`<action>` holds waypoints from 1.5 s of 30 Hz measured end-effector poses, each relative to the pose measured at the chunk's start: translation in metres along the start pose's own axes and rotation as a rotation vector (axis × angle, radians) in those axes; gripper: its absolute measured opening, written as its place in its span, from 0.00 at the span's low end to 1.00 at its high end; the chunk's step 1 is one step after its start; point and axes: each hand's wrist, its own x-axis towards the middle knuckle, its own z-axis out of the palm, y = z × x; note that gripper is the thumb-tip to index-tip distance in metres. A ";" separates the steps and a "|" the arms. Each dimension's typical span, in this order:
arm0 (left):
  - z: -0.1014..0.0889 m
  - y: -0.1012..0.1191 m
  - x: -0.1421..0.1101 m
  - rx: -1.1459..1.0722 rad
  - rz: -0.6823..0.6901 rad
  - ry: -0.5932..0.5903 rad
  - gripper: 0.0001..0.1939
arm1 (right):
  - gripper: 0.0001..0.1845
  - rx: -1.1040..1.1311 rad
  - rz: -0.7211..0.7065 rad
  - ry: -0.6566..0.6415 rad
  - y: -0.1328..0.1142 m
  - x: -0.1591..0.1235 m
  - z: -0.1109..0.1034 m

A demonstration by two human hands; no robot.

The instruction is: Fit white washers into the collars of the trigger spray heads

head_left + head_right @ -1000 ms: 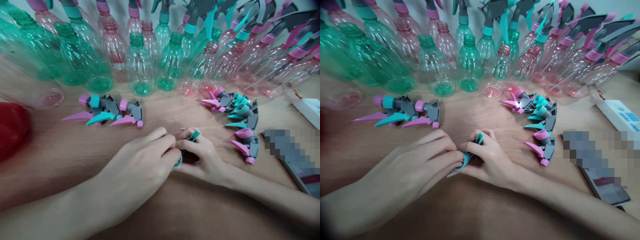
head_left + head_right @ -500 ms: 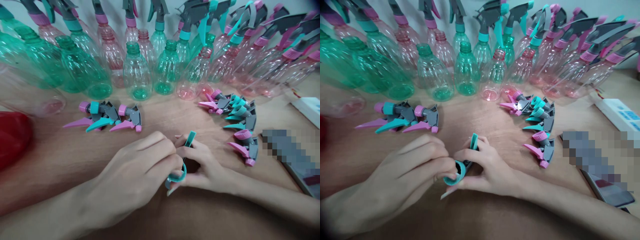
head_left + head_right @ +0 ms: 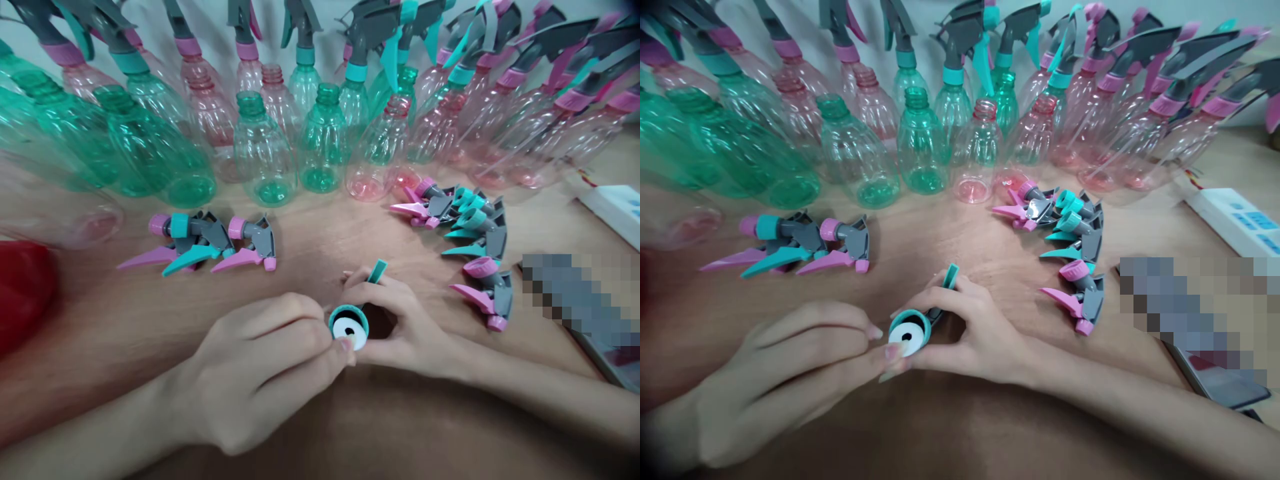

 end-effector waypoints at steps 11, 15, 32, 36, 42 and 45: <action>-0.010 -0.015 0.019 -0.087 0.039 -0.161 0.03 | 0.17 -0.028 -0.020 -0.008 0.004 -0.001 0.002; -0.008 -0.010 0.020 -0.140 -0.153 -0.128 0.06 | 0.19 -0.059 -0.036 -0.012 0.004 -0.003 0.003; -0.007 0.002 0.021 0.338 0.103 -0.159 0.10 | 0.14 -0.091 -0.058 -0.050 0.002 -0.003 0.006; -0.002 0.008 0.015 0.413 0.031 -0.089 0.18 | 0.14 -0.143 -0.058 -0.042 0.001 -0.003 0.005; -0.002 0.008 0.012 0.347 -0.075 -0.152 0.18 | 0.13 -0.186 -0.052 -0.044 -0.001 -0.003 0.004; -0.006 0.003 0.016 0.252 -0.069 -0.248 0.11 | 0.13 -0.199 -0.079 -0.056 -0.002 -0.004 0.006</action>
